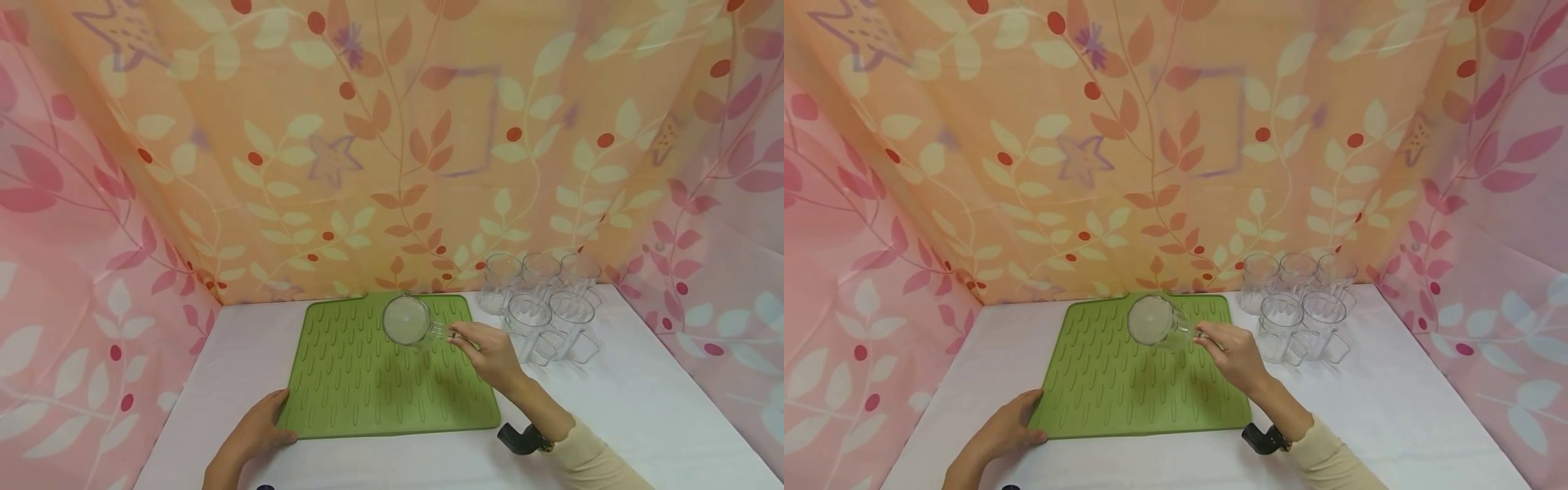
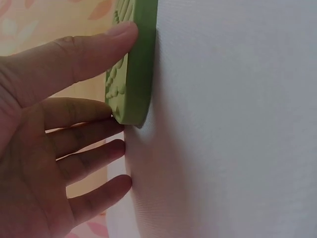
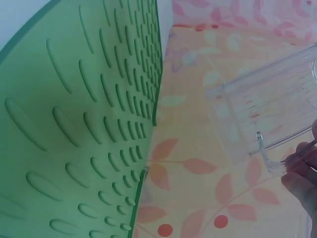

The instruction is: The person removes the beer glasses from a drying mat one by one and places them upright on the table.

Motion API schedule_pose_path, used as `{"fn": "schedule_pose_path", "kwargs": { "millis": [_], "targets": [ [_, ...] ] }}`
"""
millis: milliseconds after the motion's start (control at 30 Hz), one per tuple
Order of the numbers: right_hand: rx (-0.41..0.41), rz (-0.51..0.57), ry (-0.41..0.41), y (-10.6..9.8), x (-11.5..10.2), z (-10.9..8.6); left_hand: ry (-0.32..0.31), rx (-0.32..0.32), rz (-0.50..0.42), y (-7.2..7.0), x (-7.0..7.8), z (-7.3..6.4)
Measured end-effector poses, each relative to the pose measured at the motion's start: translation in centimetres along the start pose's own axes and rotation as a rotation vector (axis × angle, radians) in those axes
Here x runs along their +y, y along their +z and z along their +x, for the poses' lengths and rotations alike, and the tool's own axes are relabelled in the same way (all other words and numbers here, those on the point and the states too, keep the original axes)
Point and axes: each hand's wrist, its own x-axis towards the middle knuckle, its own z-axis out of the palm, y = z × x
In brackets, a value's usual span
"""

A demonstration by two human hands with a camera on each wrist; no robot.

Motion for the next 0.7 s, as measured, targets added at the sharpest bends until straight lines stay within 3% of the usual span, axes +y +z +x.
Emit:
{"fn": "schedule_pose_path", "kwargs": {
  "millis": [233, 500, 600, 700],
  "targets": [
    [-0.006, -0.091, -0.074, 0.0, -0.2, 0.0, 0.02, 0.003, -0.004, -0.1, 0.0, -0.3],
    [-0.007, -0.092, -0.14, 0.0, -0.3, 0.1, 0.038, 0.036, -0.02, -0.7, 0.4, -0.3],
    [0.003, -0.102, -0.179, 0.1, -0.2, 0.0, 0.019, 0.078, -0.073, -0.8, 0.9, -0.1],
    [0.019, -0.113, -0.215, 0.2, -0.2, 0.0, -0.002, 0.104, -0.203, -0.7, 1.9, 0.3]
  ]
}}
